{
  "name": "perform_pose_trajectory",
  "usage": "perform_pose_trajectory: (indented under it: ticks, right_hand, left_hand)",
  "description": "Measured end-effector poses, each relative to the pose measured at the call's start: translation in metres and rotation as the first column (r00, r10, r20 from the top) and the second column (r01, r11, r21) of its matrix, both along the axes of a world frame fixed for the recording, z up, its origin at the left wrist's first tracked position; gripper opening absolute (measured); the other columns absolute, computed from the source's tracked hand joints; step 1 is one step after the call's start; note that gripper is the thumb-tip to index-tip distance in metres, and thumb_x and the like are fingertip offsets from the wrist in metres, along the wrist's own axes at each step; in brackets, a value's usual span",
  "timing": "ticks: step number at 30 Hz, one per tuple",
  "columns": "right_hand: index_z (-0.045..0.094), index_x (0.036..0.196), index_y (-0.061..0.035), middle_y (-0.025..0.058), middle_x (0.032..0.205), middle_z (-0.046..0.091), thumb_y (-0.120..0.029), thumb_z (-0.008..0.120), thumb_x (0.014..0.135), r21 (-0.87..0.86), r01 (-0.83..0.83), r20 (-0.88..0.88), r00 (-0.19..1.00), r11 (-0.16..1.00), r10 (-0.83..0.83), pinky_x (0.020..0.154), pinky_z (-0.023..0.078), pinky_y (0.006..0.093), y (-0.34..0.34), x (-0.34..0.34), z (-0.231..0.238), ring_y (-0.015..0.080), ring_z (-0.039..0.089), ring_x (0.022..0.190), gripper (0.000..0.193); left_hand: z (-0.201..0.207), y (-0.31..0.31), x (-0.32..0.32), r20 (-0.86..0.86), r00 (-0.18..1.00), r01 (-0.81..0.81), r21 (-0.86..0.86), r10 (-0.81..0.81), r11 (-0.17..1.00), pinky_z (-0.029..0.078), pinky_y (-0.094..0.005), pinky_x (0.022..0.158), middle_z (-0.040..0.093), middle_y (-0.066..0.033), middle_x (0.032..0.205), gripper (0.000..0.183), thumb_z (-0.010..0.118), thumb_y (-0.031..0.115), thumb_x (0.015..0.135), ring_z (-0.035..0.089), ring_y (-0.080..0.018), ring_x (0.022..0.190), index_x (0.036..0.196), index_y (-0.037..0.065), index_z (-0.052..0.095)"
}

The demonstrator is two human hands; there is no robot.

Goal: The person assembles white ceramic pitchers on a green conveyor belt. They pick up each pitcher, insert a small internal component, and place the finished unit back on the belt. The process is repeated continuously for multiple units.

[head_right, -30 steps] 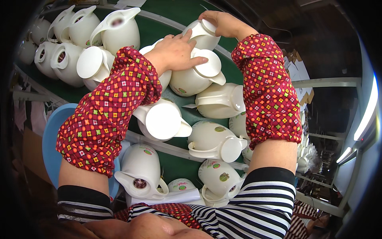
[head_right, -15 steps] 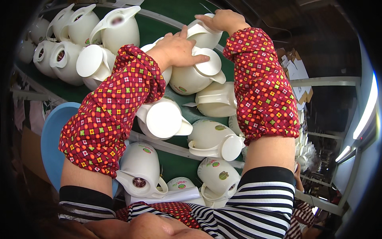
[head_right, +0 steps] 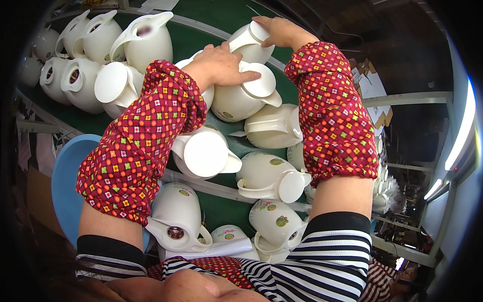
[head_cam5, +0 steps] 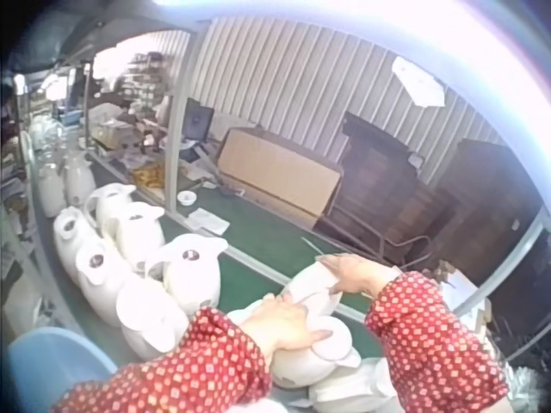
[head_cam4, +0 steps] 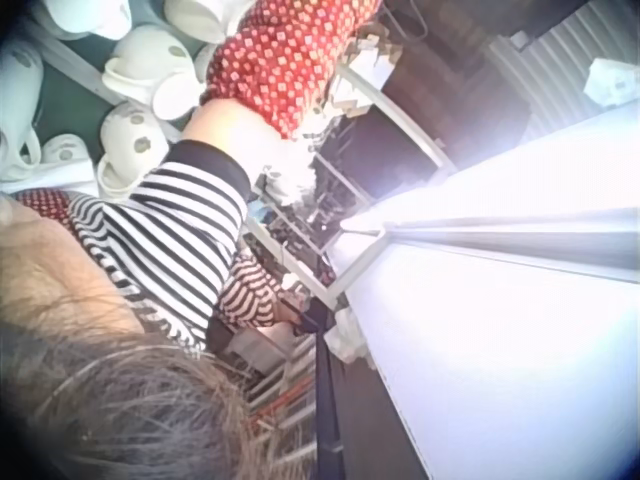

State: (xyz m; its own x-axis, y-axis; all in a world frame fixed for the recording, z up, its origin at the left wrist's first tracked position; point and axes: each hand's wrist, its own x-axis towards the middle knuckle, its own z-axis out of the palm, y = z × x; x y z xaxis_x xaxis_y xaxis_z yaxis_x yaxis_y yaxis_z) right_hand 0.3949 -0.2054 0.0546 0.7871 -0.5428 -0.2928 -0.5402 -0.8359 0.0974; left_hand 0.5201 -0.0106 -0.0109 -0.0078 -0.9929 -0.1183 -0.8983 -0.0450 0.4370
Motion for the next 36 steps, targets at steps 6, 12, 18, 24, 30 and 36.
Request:
perform_pose_trajectory:
  ticks: [6, 12, 18, 24, 30, 36]
  right_hand:
    - [0.063, 0.137, 0.0016, 0.0208, 0.12, 0.074, -0.074, 0.05, 0.096, -0.219, 0.328, 0.02, 0.943, 0.919, -0.332, 0.096, 0.056, 0.0424, 0.016, 0.019, -0.019, 0.0356, 0.071, 0.114, 0.087]
    - [0.079, 0.118, -0.0088, 0.013, 0.115, 0.077, -0.082, 0.033, 0.096, -0.229, 0.562, 0.053, 0.823, 0.795, -0.566, 0.094, 0.055, 0.0411, 0.039, 0.044, -0.015, 0.0293, 0.073, 0.113, 0.089]
    - [0.034, 0.163, -0.0151, 0.0292, 0.151, 0.047, -0.062, 0.06, 0.097, -0.009, 0.182, 0.014, 0.983, 0.983, -0.181, 0.11, 0.046, 0.0476, 0.016, 0.008, -0.011, 0.0457, 0.054, 0.134, 0.085]
    - [0.04, 0.157, -0.0077, 0.0316, 0.13, 0.063, -0.051, 0.058, 0.102, -0.059, 0.196, 0.012, 0.981, 0.979, -0.196, 0.101, 0.052, 0.048, 0.033, 0.015, -0.005, 0.0436, 0.066, 0.115, 0.073]
    - [0.064, 0.13, 0.0065, 0.0261, 0.12, 0.072, -0.061, 0.047, 0.103, -0.241, 0.441, 0.221, 0.892, 0.864, -0.394, 0.097, 0.056, 0.0483, 0.027, 0.03, -0.039, 0.0434, 0.069, 0.115, 0.075]
    - [0.075, 0.119, -0.0024, 0.02, 0.122, 0.074, -0.073, 0.039, 0.1, -0.259, 0.491, 0.012, 0.863, 0.832, -0.506, 0.096, 0.055, 0.0462, 0.058, 0.055, -0.008, 0.0357, 0.07, 0.117, 0.082]
  left_hand:
    - [0.001, -0.004, 0.002, 0.019, 0.999, 0.038, 0.027, -0.038, 0.999, 0.045, -0.0462, 0.105, 0.056, -0.0283, 0.141, 0.094, 0.045, 0.086, 0.086, 0.058, -0.0432, 0.123, 0.122, 0.006, 0.078]
    - [0.006, -0.003, 0.003, 0.047, 0.998, 0.026, 0.039, -0.028, 0.999, 0.05, -0.0468, 0.102, 0.056, -0.0275, 0.142, 0.102, 0.043, 0.09, 0.084, 0.06, -0.0444, 0.12, 0.129, 0.004, 0.074]
    - [0.014, 0.002, -0.002, 0.008, 0.998, 0.057, 0.051, -0.058, 0.997, 0.039, -0.0426, 0.104, 0.066, -0.0234, 0.13, 0.088, 0.042, 0.08, 0.091, 0.057, -0.0349, 0.123, 0.117, 0.005, 0.08]
    - [0.01, 0.002, 0.003, 0.009, 0.996, 0.088, 0.05, -0.088, 0.995, 0.036, -0.045, 0.103, 0.072, -0.0215, 0.12, 0.085, 0.04, 0.076, 0.093, 0.058, -0.0312, 0.125, 0.116, 0.005, 0.08]
    - [0.02, 0.005, -0.002, 0.013, 0.996, 0.091, 0.037, -0.091, 0.995, 0.034, -0.0473, 0.108, 0.072, -0.0214, 0.121, 0.087, 0.039, 0.079, 0.093, 0.057, -0.0309, 0.127, 0.118, 0.006, 0.08]
    - [-0.016, 0.01, -0.006, -0.041, 0.999, -0.025, -0.486, 0.006, 0.874, 0.03, -0.0605, 0.12, 0.053, -0.0287, 0.145, 0.071, 0.057, 0.06, 0.095, 0.045, -0.0454, 0.141, 0.136, 0.003, 0.065]
